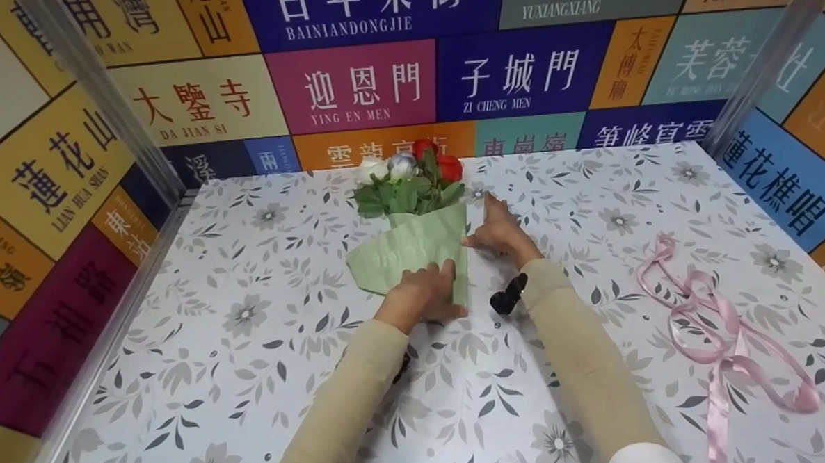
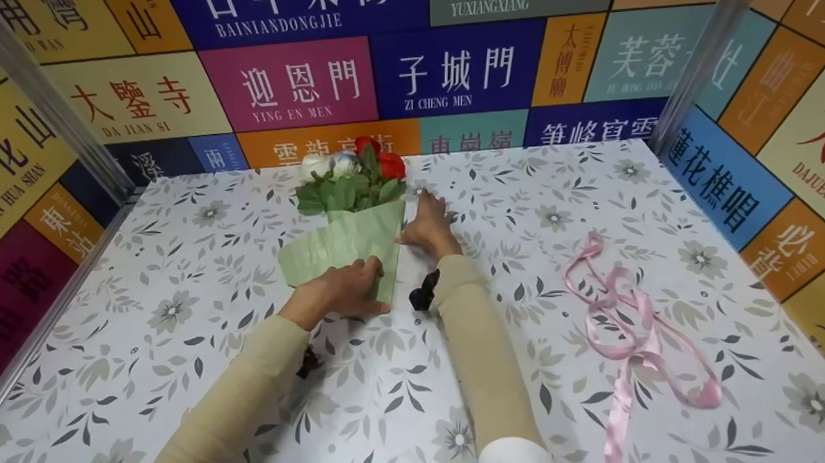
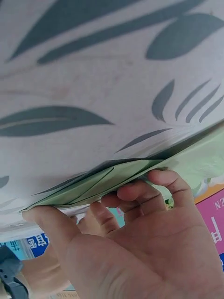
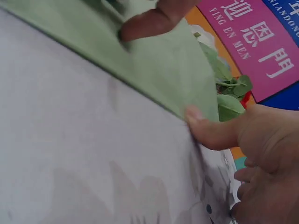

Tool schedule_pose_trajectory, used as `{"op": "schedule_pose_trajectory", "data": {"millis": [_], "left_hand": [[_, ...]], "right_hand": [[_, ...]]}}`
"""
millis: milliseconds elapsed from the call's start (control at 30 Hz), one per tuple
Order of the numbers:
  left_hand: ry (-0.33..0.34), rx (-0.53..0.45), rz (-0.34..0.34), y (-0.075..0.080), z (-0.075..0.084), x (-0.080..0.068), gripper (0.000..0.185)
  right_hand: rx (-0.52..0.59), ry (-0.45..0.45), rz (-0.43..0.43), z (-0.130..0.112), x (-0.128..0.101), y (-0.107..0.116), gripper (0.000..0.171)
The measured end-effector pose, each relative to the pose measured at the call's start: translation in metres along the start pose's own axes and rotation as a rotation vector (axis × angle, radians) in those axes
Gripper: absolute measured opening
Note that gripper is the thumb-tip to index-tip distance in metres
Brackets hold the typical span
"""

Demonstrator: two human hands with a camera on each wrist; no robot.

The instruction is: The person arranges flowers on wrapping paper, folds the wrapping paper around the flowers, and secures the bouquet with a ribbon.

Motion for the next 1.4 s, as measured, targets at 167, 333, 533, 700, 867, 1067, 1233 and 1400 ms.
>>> {"op": "schedule_pose_trajectory", "data": {"millis": [167, 333, 533, 700, 867, 1067, 1233, 1400], "left_hand": [[-0.005, -0.006, 0.018, 0.000, 0.001, -0.001, 0.077], [-0.005, 0.006, 0.022, -0.001, 0.001, -0.002, 0.076], [0.002, 0.010, 0.022, -0.003, 0.002, -0.002, 0.078], [0.012, 0.008, 0.023, -0.003, 0.002, -0.003, 0.078], [0.013, -0.008, 0.028, -0.003, 0.001, -0.003, 0.078], [0.016, -0.019, 0.036, -0.005, 0.000, -0.004, 0.075], [0.018, -0.007, 0.068, -0.005, 0.001, -0.006, 0.073], [0.053, 0.036, 0.156, -0.003, -0.001, -0.006, 0.074]], "right_hand": [[0.027, -0.049, 0.068, -0.003, 0.005, 0.002, 0.104], [-0.003, -0.012, 0.157, -0.006, 0.005, 0.001, 0.086], [-0.069, 0.048, 0.178, -0.009, 0.006, -0.003, 0.063], [-0.061, 0.066, 0.168, -0.008, 0.005, -0.003, 0.049], [-0.064, 0.090, 0.131, -0.007, 0.001, -0.005, 0.044], [-0.173, 0.082, -0.008, -0.007, -0.004, -0.011, 0.055], [-0.263, 0.094, -0.069, -0.006, -0.004, -0.011, 0.058], [-0.289, 0.152, -0.077, -0.003, -0.001, -0.009, 0.058]]}}
Point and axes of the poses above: each hand's wrist, its own x-axis towards the middle knuckle, its own y-axis out of the back of the hand, z = x × y, the point moved 4 cm from there along x, towards the middle knuckle, and after that the axes turned 5 degrees about -x, right-handed, at the moved point
